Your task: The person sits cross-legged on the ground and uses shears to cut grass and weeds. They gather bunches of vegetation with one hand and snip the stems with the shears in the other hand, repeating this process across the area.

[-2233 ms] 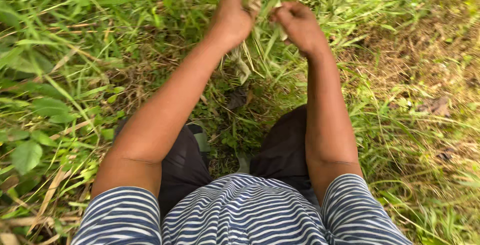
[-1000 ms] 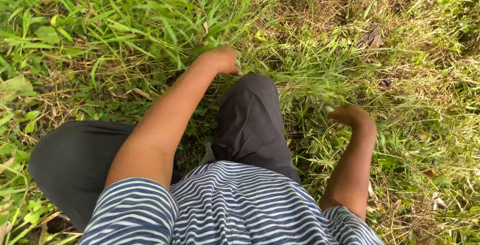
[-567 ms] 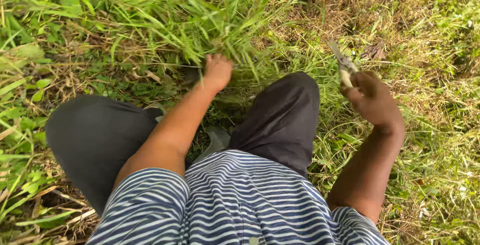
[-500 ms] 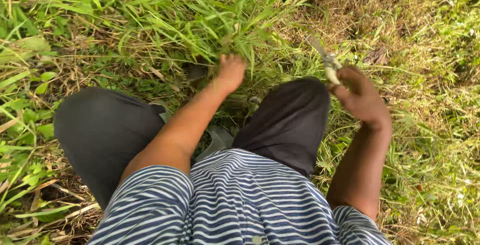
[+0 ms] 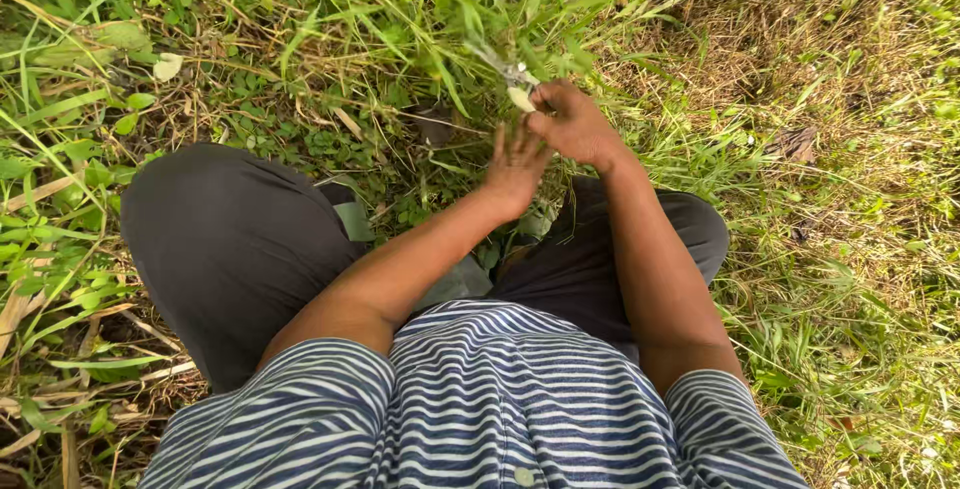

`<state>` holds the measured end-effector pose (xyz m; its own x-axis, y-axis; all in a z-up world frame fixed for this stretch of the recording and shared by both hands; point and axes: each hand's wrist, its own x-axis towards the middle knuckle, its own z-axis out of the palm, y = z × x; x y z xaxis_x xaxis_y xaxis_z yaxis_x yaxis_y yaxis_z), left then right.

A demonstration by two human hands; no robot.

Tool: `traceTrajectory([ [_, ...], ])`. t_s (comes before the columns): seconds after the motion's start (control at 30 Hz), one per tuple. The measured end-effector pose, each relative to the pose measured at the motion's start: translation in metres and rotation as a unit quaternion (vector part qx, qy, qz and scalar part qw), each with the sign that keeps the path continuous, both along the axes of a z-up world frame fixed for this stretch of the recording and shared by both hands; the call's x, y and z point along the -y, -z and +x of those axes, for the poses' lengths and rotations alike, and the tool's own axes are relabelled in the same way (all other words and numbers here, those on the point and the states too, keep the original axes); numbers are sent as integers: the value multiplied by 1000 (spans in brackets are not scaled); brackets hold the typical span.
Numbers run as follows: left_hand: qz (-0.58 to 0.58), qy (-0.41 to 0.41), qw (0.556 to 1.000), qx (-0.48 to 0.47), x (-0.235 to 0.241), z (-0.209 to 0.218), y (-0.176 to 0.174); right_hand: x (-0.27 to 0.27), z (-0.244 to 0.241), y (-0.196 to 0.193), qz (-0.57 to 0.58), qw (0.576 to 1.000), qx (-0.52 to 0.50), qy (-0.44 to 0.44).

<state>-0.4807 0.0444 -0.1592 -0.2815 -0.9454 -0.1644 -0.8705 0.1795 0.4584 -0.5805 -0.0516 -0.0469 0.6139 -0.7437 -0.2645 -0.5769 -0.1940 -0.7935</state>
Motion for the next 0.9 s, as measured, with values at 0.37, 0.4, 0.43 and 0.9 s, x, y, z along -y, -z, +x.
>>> traceTrajectory([
  [0.37,535,228,802,139,-64,109,53,-14,8,67,11,946,-319,-65],
  [0.4,513,220,821,124,-60,109,54,-13,6,68,-18,935,-339,-101],
  [0.43,483,207,844,104,-50,111,53,-10,2,68,-47,922,-359,-137],
  [0.9,15,-611,577,-541,84,223,60,5,-14,28,34,939,-343,-15],
])
